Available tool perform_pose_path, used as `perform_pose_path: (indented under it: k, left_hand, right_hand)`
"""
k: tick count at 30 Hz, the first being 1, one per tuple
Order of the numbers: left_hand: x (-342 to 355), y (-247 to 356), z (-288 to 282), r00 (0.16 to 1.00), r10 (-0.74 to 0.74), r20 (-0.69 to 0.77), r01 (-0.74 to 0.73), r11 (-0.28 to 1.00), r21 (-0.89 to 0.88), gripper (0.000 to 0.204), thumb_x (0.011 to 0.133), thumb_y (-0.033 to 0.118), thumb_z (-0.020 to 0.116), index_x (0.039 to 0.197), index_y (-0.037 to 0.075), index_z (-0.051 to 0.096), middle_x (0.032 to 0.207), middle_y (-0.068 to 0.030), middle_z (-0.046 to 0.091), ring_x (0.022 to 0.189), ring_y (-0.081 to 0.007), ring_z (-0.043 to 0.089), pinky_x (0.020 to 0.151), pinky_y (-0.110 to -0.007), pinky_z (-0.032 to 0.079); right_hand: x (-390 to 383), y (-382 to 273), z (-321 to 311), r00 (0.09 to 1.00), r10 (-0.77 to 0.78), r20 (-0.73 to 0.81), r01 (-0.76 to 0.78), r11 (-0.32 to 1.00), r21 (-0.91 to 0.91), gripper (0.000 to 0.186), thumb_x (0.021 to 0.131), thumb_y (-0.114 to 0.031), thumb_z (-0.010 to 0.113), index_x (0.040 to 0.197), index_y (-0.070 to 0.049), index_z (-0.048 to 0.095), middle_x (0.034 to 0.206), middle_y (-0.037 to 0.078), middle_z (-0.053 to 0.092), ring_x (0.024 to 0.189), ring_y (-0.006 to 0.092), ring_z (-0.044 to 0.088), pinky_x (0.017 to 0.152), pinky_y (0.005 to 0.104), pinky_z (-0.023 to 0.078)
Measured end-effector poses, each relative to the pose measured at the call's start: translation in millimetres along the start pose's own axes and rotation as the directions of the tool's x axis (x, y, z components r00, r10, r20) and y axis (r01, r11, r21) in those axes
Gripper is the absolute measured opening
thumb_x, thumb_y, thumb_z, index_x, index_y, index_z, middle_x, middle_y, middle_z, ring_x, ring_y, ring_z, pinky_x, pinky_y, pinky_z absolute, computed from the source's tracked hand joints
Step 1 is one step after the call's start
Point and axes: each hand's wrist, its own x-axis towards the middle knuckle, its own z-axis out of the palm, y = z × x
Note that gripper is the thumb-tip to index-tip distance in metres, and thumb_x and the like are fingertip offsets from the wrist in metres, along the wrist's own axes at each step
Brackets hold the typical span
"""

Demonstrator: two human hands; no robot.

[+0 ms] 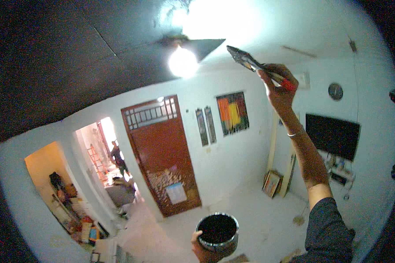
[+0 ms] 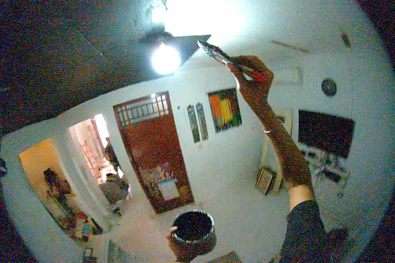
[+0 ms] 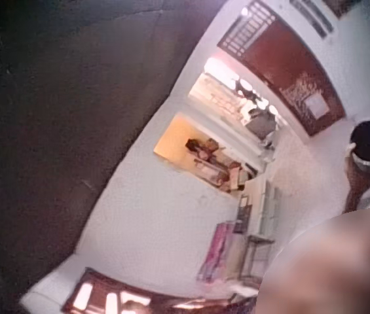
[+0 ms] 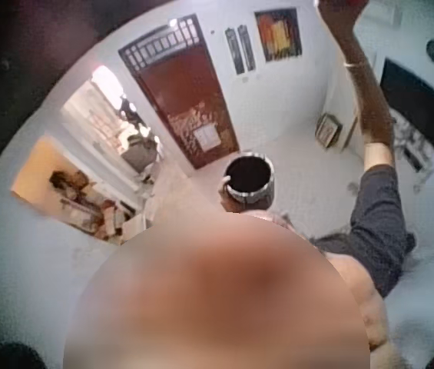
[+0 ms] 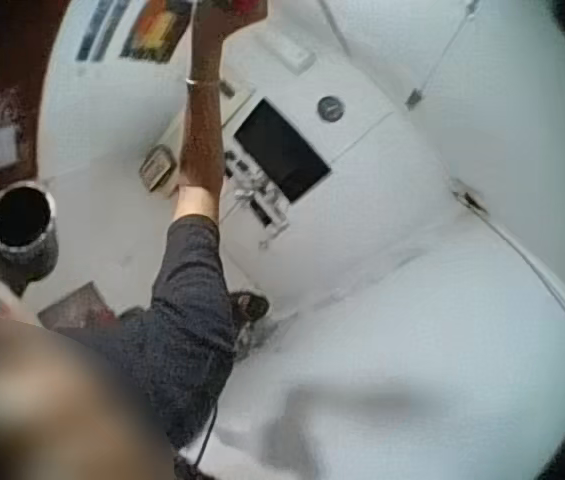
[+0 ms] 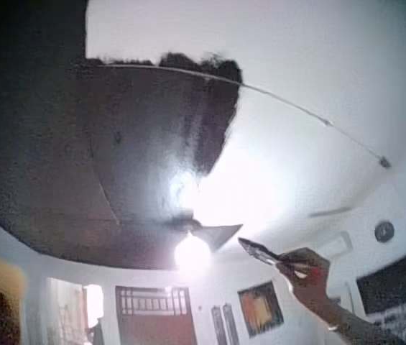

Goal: The person paints a white ceiling black using a paintbrush and a small paint can. They repeatedly dip the brush into the can and apply black paint to the ceiling in long strokes, working around a ceiling light fixture.

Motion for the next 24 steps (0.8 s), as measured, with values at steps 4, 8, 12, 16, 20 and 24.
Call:
perform_pose_path:
  k: [4,8,12,16,20,24]
  left_hand:
    - [13,-38,47,1.0,-0.03,0.006,0.031,0.998,-0.055,0.11,0.04,0.017,0.101,0.134,0.016,0.044,0.129,-0.0148,0.058,0.114,-0.0297,0.061,0.098,-0.047,0.052]
    - [41,-66,95,0.998,-0.042,0.042,0.046,0.993,-0.106,0.109,0.042,0.018,0.1,0.135,0.015,0.044,0.13,-0.0159,0.058,0.115,-0.0308,0.06,0.099,-0.047,0.052]
    - [76,-88,127,0.994,-0.057,0.094,0.07,0.989,-0.133,0.107,0.043,0.019,0.099,0.135,0.015,0.044,0.13,-0.017,0.057,0.115,-0.0319,0.06,0.099,-0.047,0.051]
    - [100,-105,140,0.989,-0.079,0.127,0.097,0.985,-0.14,0.106,0.045,0.021,0.099,0.135,0.015,0.044,0.131,-0.0181,0.056,0.116,-0.033,0.059,0.099,-0.048,0.051]
    - [112,-121,138,0.98,-0.108,0.166,0.134,0.978,-0.16,0.105,0.046,0.022,0.098,0.136,0.014,0.044,0.132,-0.0192,0.056,0.117,-0.0341,0.059,0.1,-0.048,0.051]
    - [121,-136,127,0.969,-0.132,0.209,0.169,0.97,-0.172,0.104,0.047,0.023,0.097,0.136,0.014,0.043,0.133,-0.0202,0.055,0.118,-0.0353,0.058,0.1,-0.048,0.05]
  right_hand:
    - [56,59,69,0.859,-0.487,0.157,0.508,0.849,-0.149,0.019,0.082,-0.007,0.081,0.098,-0.004,0.07,0.09,0.009,0.072,0.078,0.0216,0.073,0.071,0.0303,0.06]
    - [87,117,116,0.749,-0.571,0.337,0.623,0.78,-0.063,0.022,0.086,-0.009,0.078,0.106,-0.006,0.071,0.099,0.007,0.072,0.078,0.0183,0.072,0.067,0.0294,0.062]
    - [98,156,164,0.713,-0.575,0.401,0.634,0.773,-0.018,0.023,0.088,-0.007,0.075,0.11,-0.008,0.07,0.102,0.006,0.072,0.081,0.0184,0.072,0.068,0.0296,0.062]
    - [102,195,216,0.699,-0.566,0.437,0.629,0.778,0.003,0.021,0.088,-0.005,0.072,0.109,-0.009,0.07,0.097,0.007,0.07,0.077,0.02,0.07,0.069,0.0316,0.061]
    - [109,211,257,0.645,-0.643,0.414,0.721,0.692,-0.048,0.022,0.087,-0.004,0.071,0.108,-0.01,0.07,0.095,0.007,0.069,0.076,0.0217,0.069,0.068,0.0334,0.059]
    - [125,200,262,0.701,-0.539,0.467,0.657,0.742,-0.13,0.024,0.085,-0.001,0.073,0.109,-0.007,0.072,0.103,0.007,0.073,0.092,0.0212,0.073,0.078,0.0315,0.062]
